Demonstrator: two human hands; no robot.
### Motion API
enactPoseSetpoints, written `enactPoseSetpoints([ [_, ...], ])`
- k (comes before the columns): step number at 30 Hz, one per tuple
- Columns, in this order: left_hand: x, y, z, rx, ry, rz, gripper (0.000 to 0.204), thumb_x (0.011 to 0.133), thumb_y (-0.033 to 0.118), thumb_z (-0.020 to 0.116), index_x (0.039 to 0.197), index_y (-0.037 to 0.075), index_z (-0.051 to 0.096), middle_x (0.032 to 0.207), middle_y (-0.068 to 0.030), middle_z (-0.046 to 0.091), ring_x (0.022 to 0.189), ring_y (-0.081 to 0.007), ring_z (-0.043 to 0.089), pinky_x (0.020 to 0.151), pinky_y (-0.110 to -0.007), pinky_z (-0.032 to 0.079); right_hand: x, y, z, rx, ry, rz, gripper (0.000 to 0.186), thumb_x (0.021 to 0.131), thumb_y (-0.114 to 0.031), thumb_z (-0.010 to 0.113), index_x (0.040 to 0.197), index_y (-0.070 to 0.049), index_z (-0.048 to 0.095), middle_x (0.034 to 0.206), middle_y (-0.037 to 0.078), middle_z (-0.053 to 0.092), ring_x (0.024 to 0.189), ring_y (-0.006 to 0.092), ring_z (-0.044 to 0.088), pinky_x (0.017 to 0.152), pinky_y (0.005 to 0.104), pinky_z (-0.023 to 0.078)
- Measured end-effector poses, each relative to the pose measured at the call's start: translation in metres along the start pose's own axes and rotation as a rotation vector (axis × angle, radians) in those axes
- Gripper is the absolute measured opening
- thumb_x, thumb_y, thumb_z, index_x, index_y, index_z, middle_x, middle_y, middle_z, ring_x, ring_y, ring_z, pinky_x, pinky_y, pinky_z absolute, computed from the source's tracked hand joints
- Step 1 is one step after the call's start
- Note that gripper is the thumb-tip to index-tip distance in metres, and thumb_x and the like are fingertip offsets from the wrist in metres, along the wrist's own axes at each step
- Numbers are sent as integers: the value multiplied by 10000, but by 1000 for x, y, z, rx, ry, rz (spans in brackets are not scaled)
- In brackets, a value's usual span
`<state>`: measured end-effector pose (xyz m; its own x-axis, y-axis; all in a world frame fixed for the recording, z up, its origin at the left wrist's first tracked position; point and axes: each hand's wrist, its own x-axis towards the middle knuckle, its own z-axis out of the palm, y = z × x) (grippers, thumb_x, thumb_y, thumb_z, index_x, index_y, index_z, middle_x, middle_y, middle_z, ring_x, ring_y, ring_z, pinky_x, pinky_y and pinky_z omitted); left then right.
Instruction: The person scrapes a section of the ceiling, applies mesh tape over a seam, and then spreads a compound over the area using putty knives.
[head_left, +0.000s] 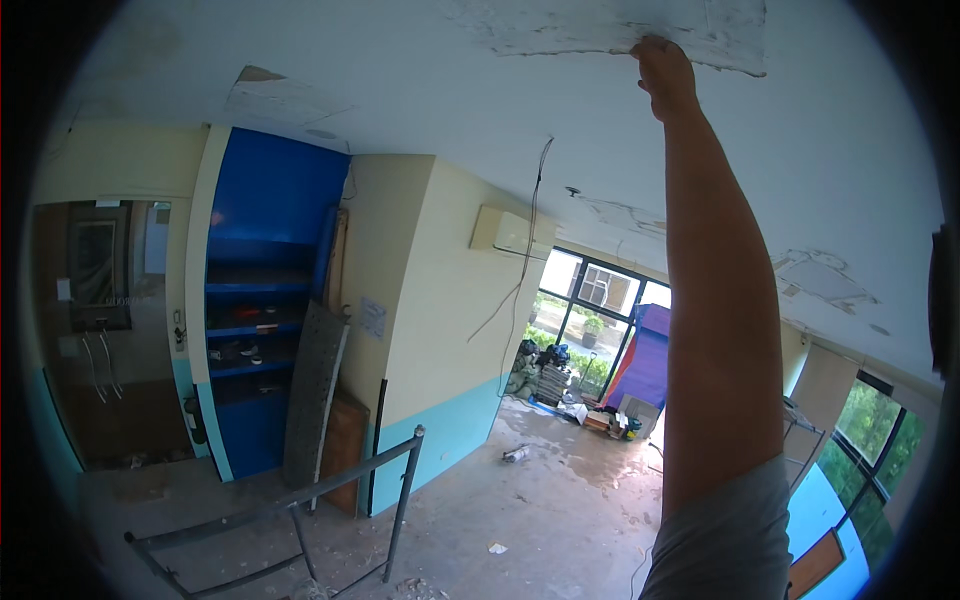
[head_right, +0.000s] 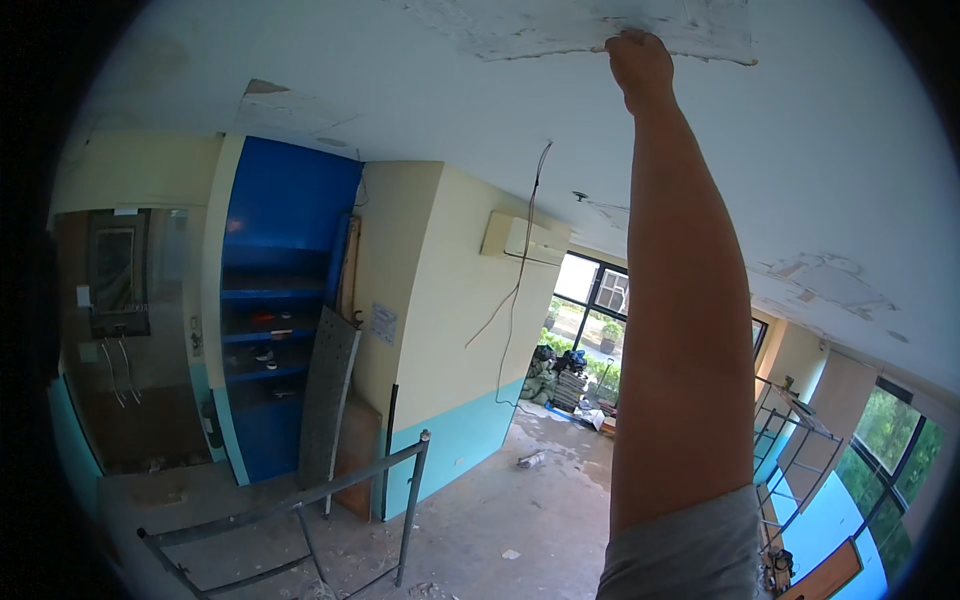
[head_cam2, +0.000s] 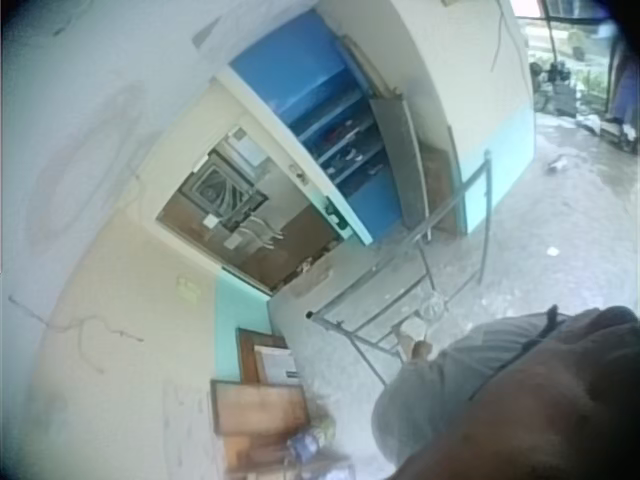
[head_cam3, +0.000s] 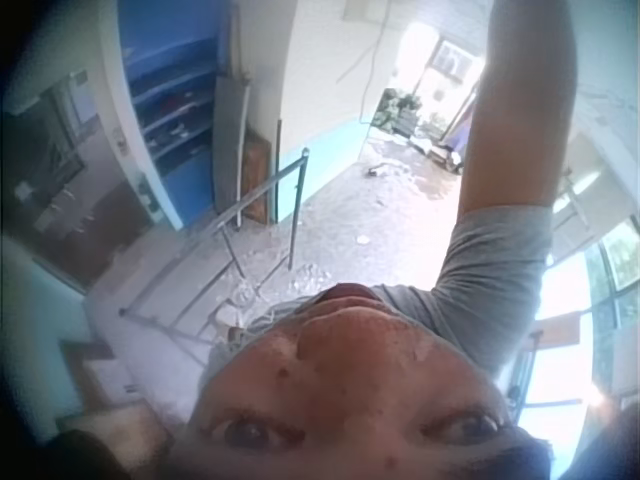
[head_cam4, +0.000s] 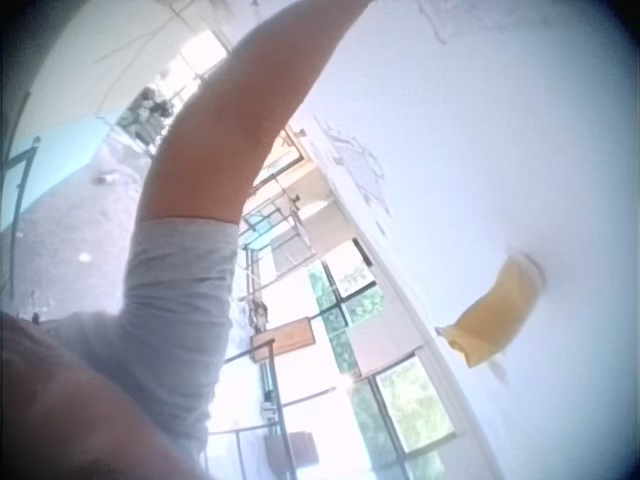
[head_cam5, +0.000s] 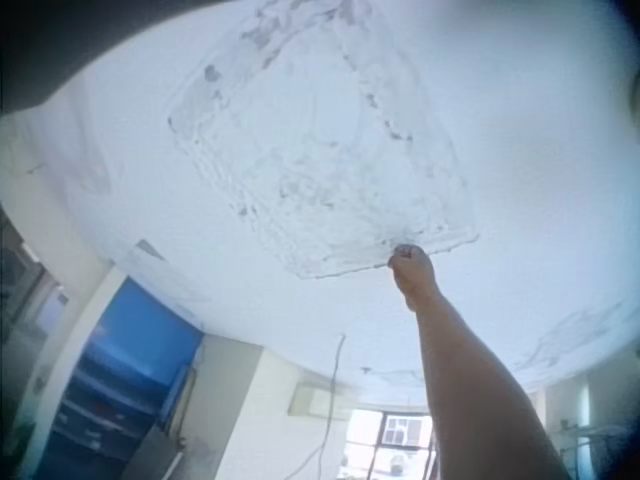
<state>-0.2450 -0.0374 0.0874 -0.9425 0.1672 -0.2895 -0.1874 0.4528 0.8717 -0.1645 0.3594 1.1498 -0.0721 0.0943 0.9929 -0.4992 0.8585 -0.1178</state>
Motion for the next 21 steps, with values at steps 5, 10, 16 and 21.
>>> enactPoseSetpoints([
  [5,-1,-6,-1,10,5,-6,205,845,243,617,1009,121,643,784,-132,634,668,-257,594,620,-414,495,3,11,25,-224,-165,-41,407,766,-200,603,1119,0,635,1057,157,650,947,261,609,817,349,490],
  [10,-1,-9,-3,23,5,0,211,844,246,619,1012,120,645,791,-136,636,678,-257,597,628,-414,496,6,17,43,-141,-50,-55,401,764,-183,586,1120,-5,636,1059,147,657,930,259,613,796,347,496],
  [16,-9,-17,-5,40,12,-13,218,843,250,620,1015,118,647,799,-141,639,691,-257,601,636,-414,497,-7,14,70,-110,-82,-95,418,766,-173,579,1148,-10,623,1042,150,663,935,254,608,803,346,495],
  [21,-3,-13,-8,53,9,4,224,842,253,622,1018,116,648,806,-145,641,702,-257,605,644,-414,498,12,21,76,-252,-224,8,450,771,-163,581,1190,0,598,1091,166,654,1014,268,602,846,344,484],
])
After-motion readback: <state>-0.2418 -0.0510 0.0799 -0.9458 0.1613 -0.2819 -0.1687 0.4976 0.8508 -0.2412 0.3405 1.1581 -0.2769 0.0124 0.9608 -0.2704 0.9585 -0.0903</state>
